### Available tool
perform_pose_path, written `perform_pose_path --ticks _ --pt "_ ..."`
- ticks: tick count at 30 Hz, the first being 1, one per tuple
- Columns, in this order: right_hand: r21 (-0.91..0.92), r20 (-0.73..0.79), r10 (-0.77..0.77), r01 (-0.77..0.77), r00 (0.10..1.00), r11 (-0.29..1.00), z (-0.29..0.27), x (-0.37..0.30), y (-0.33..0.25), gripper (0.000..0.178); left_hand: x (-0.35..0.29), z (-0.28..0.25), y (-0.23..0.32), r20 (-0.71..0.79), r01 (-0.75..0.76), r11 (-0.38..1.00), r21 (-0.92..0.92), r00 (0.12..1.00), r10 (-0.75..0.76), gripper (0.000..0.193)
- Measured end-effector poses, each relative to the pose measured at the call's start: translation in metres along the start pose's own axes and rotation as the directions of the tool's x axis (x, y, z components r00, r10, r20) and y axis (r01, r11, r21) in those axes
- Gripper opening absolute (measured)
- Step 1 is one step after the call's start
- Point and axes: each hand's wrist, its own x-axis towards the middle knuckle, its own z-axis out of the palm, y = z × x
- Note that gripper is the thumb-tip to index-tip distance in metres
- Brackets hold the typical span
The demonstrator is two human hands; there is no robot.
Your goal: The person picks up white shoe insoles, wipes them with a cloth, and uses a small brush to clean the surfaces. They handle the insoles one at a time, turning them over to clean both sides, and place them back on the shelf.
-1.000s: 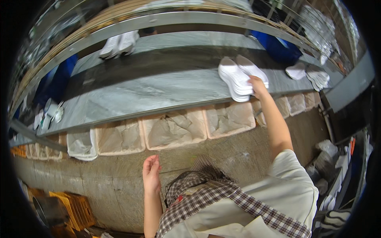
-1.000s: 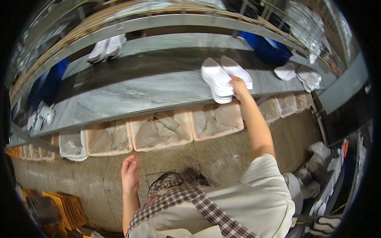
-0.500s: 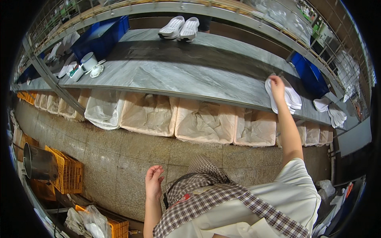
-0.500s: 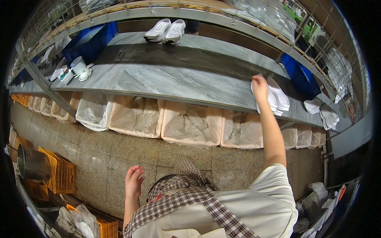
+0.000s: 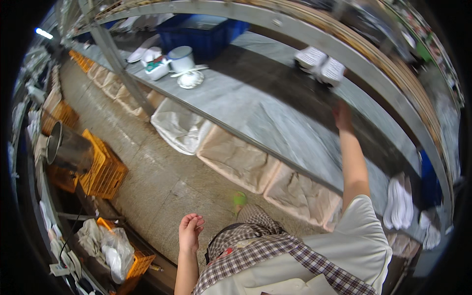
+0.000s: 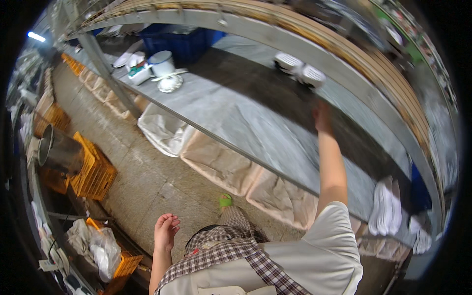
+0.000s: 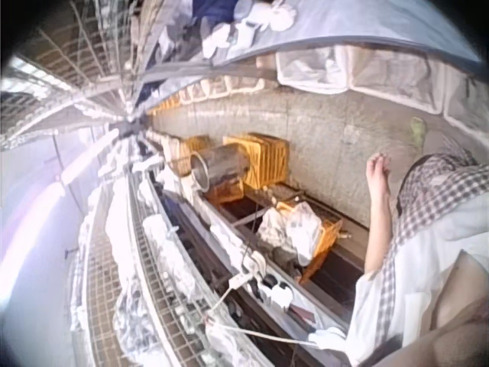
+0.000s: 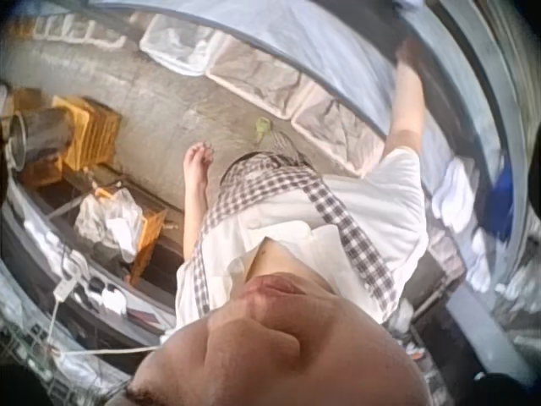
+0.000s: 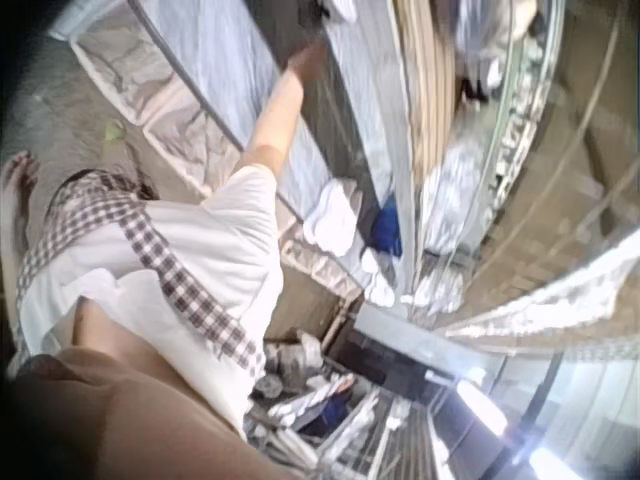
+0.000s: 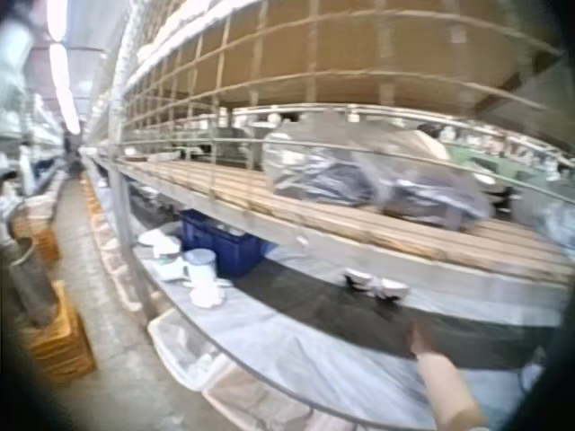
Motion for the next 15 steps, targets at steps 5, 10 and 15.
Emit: perform_pose_path --ticks 5,10,15 --pt "0.131 -0.278 0.213 -0.183 0.936 0.974 0.039 0.120 0.014 0.031 0.044 0.025 0.051 -0.071 -0.012 0.998 -0.058 0.997 0.008 0.011" --pt "0.206 -0.246 0.201 -0.151 0.948 0.967 0.044 0.165 0.026 0.031 0.084 0.047 0.072 -0.042 0.018 0.998 -0.062 0.999 -0.021 0.012" --pt "0.297 -0.080 0.215 -0.183 0.973 0.937 0.028 0.134 0.013 0.030 0.120 0.056 0.092 -0.007 0.072 0.997 0.025 0.997 -0.072 0.011"
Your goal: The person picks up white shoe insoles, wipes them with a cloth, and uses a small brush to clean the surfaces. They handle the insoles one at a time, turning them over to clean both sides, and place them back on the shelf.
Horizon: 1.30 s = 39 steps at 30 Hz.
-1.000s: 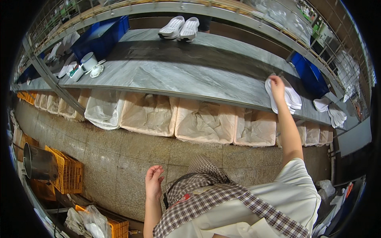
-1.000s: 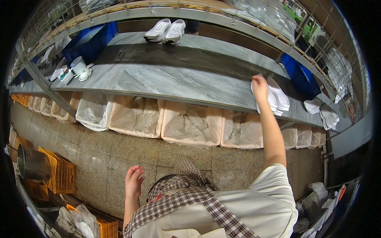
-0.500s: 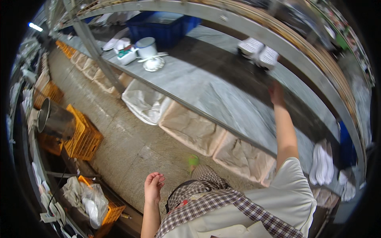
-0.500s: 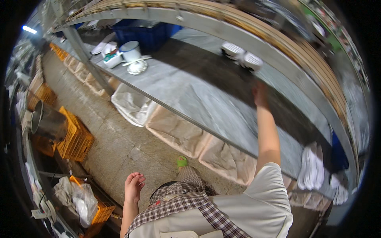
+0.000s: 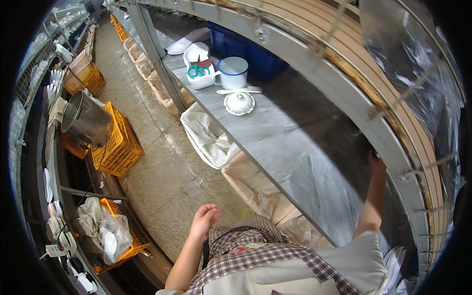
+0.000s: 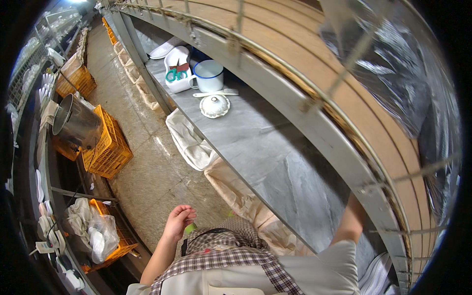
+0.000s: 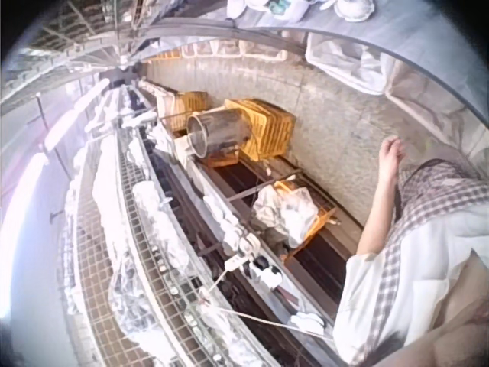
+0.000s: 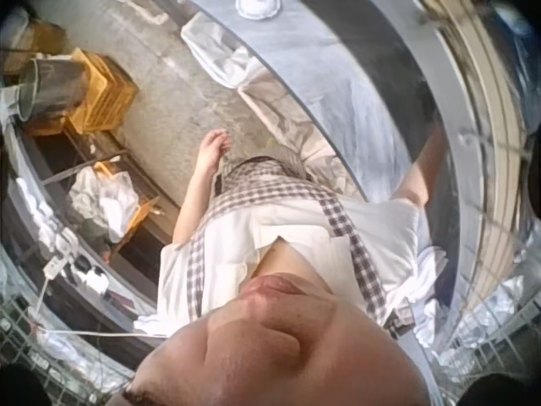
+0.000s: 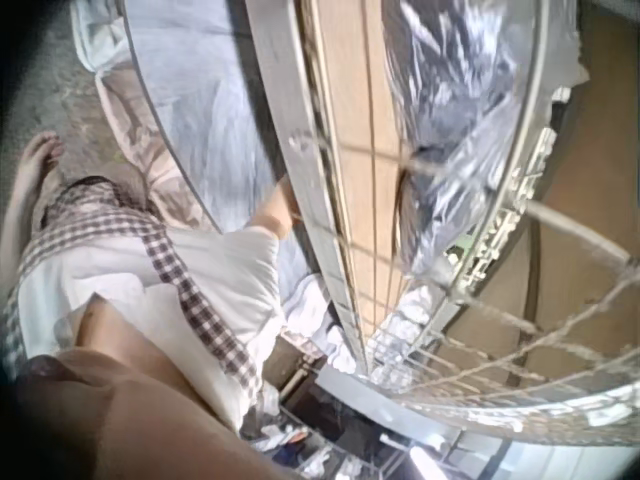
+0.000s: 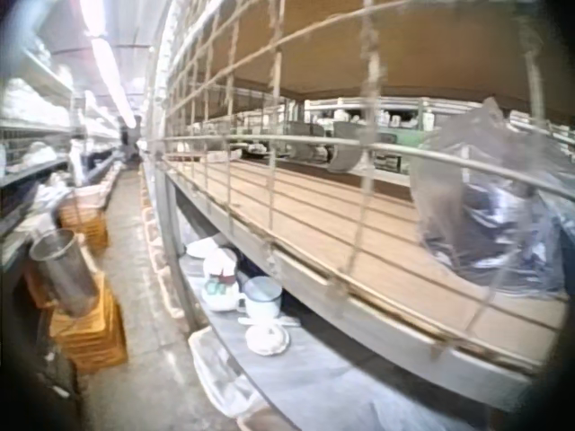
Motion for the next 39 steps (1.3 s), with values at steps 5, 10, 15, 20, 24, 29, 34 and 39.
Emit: perform_pose_path --ticks 5,10,15,20,24,29,34,39 --pt "0.199 0.400 0.255 -0.356 0.880 0.913 -0.009 -0.191 -0.005 0.028 0.039 0.006 0.031 0.177 -0.036 0.990 0.140 0.984 0.011 0.015" --pt "-0.221 0.368 0.305 -0.236 0.879 0.946 0.043 -0.417 0.034 0.058 0.055 0.031 0.084 0.519 -0.104 0.979 0.177 0.855 -0.003 0.040" --pt "-0.416 0.629 0.438 -0.199 0.642 0.888 0.144 -0.527 0.112 0.085 0.034 0.031 0.138 0.676 -0.176 0.984 -0.009 0.724 0.135 0.074" --pt "-0.610 0.784 0.482 0.340 0.391 0.716 0.220 -0.574 0.169 0.091 0.038 -0.010 0.164 0.402 -0.150 0.954 -0.259 0.881 0.248 0.069" --pt "-0.557 0.825 0.447 0.629 0.345 0.542 0.280 -0.586 0.184 0.069 0.045 -0.051 0.168 0.408 -0.060 0.949 -0.309 0.893 0.189 0.052" --pt "-0.321 0.926 0.098 0.622 0.365 0.714 0.333 -0.600 0.217 0.040 0.042 -0.069 0.158 0.518 0.420 0.885 -0.201 0.813 -0.268 0.051" --pt "-0.414 0.827 0.234 0.271 0.511 0.869 0.345 -0.606 0.227 0.034 0.037 -0.068 0.146 0.531 0.539 0.796 -0.274 0.775 -0.342 0.039" --pt "-0.437 0.799 0.246 0.248 0.549 0.865 0.341 -0.603 0.227 0.033 0.032 -0.063 0.134 0.543 0.590 0.756 -0.285 0.749 -0.379 0.041"
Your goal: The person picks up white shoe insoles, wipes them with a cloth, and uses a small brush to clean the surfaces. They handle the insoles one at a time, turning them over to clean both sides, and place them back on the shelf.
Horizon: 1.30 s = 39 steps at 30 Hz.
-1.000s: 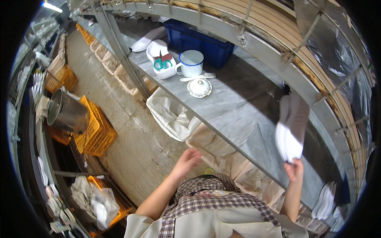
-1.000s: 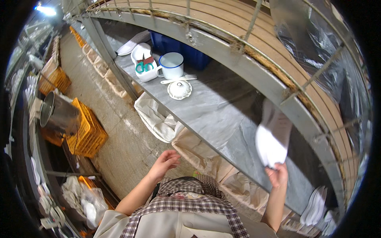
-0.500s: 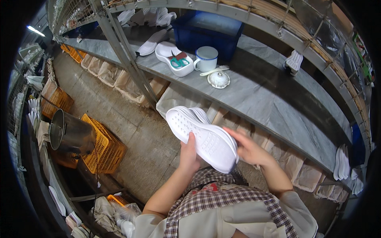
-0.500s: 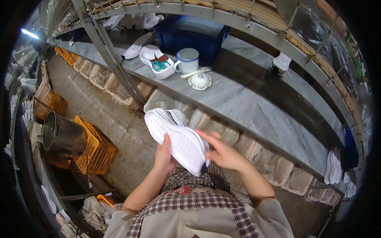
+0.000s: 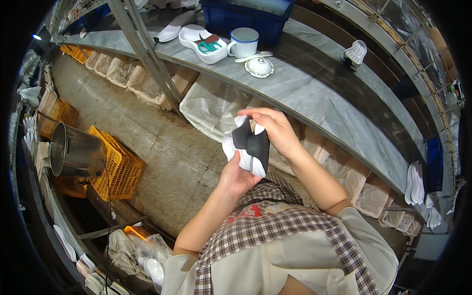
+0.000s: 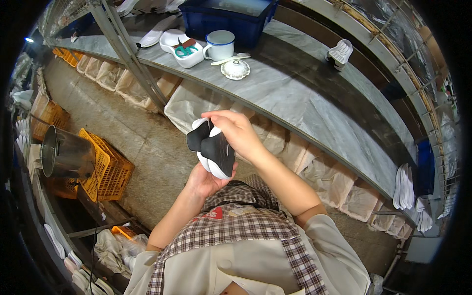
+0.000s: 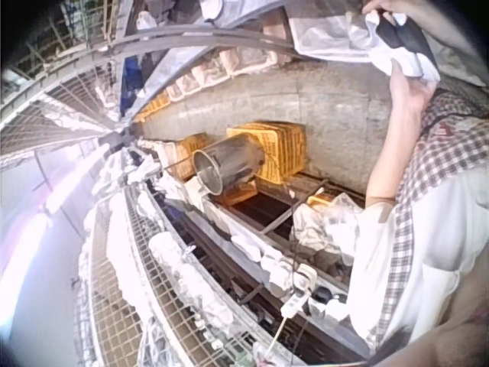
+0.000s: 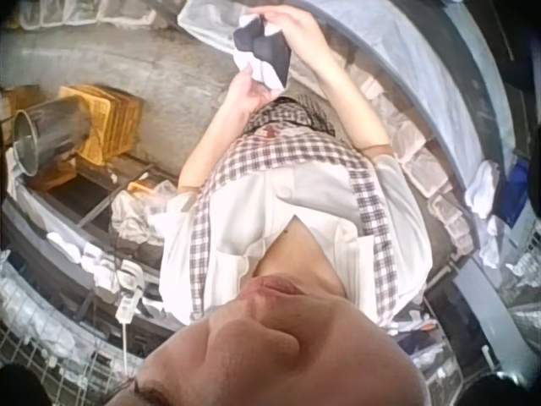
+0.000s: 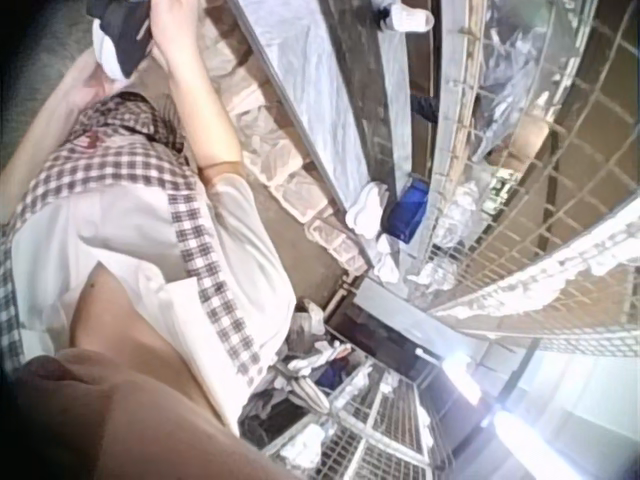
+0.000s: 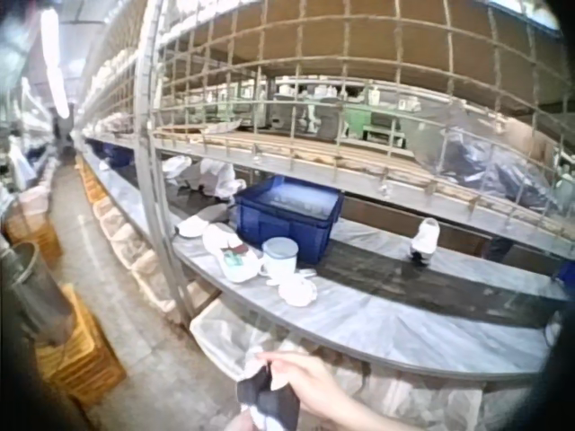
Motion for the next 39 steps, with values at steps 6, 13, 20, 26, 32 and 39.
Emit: perform_pose_path --ticks 6,13,20,26,32,39 --pt "-0.031 -0.020 -0.004 0.003 1.000 1.000 -0.010 -0.003 0.005 0.031 0.006 0.002 -0.011 0.087 0.039 0.999 -0.010 0.996 -0.038 0.038" --pt "-0.041 -0.020 -0.005 0.004 1.000 0.999 -0.014 -0.007 0.002 0.032 0.007 0.005 -0.015 0.103 0.039 0.999 -0.013 0.994 -0.037 0.040" --pt "-0.043 -0.028 -0.054 0.053 0.998 0.998 -0.017 -0.011 0.000 0.033 0.004 0.007 -0.019 0.036 -0.039 0.999 -0.021 0.999 0.040 0.039" --pt "0.030 -0.028 -0.022 0.022 0.999 0.999 -0.015 -0.015 -0.001 0.033 -0.001 0.008 -0.020 0.045 -0.085 0.996 -0.006 0.995 0.085 0.038" --pt "0.029 -0.027 -0.045 0.045 0.999 0.999 -0.014 -0.018 0.001 0.029 -0.002 0.008 -0.020 0.030 -0.103 0.995 0.009 0.994 0.103 0.039" --pt "0.086 -0.027 -0.191 0.193 0.981 0.978 -0.011 -0.020 0.002 0.031 -0.024 0.029 -0.024 0.092 -0.264 0.957 0.122 0.963 0.253 0.056"
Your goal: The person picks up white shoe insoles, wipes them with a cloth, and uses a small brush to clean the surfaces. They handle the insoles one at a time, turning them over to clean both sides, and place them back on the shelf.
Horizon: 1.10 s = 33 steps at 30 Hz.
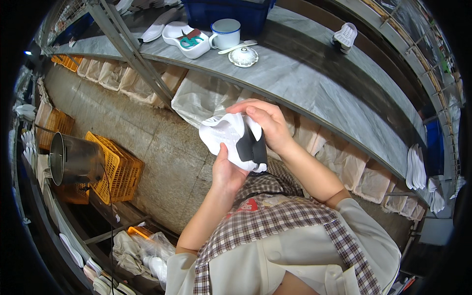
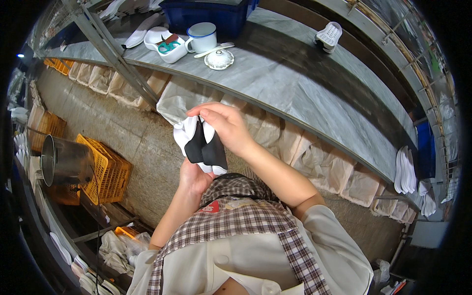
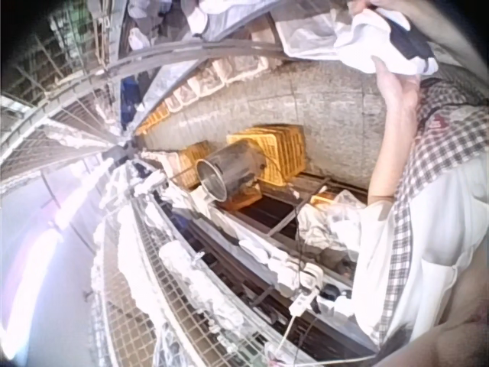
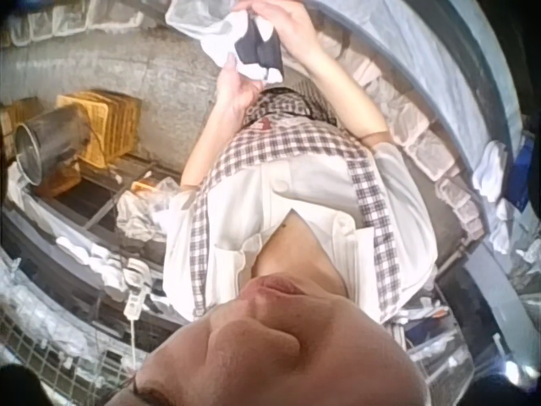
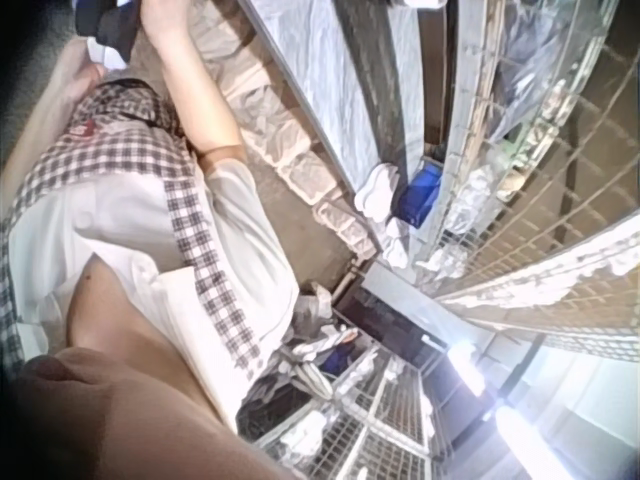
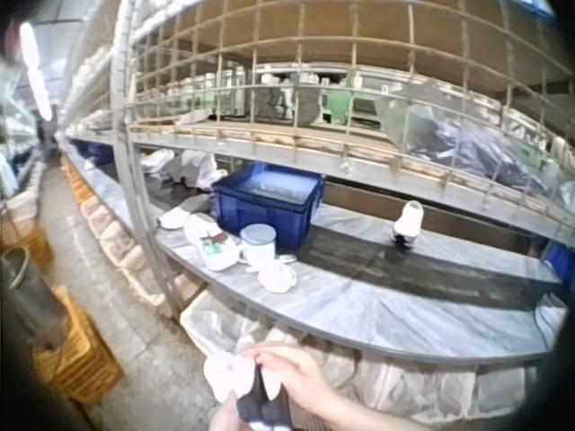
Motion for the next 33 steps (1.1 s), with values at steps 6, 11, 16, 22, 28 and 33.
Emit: perform_pose_path --ticks 6,11,16,22,28,33 --pt "0.117 0.054 -0.072 0.065 0.996 0.991 0.005 0.003 -0.002 0.030 -0.011 0.012 0.001 -0.069 -0.088 0.996 -0.031 0.994 0.086 0.057" --pt "0.088 0.086 -0.065 0.057 0.994 0.994 0.009 0.006 -0.007 0.033 -0.009 0.006 -0.001 -0.020 -0.155 0.988 -0.011 0.988 0.155 0.057" --pt "0.088 0.094 -0.053 0.045 0.994 0.995 0.010 0.007 -0.008 0.033 -0.007 0.003 -0.002 0.046 -0.183 0.983 -0.015 0.982 0.183 0.056" --pt "0.127 0.127 -0.097 0.081 0.987 0.989 0.009 0.017 -0.006 0.033 -0.006 -0.001 -0.008 0.008 -0.136 0.990 -0.046 0.991 0.137 0.055" --pt "0.156 0.292 -0.020 -0.027 0.956 0.987 0.016 0.043 -0.007 0.037 -0.002 -0.009 -0.015 0.061 -0.159 0.947 -0.278 0.981 0.183 0.041" --pt "0.115 0.330 -0.010 -0.029 0.944 0.993 0.026 0.051 -0.003 0.041 -0.002 -0.014 -0.010 0.050 -0.175 0.921 -0.347 0.978 0.205 0.038"
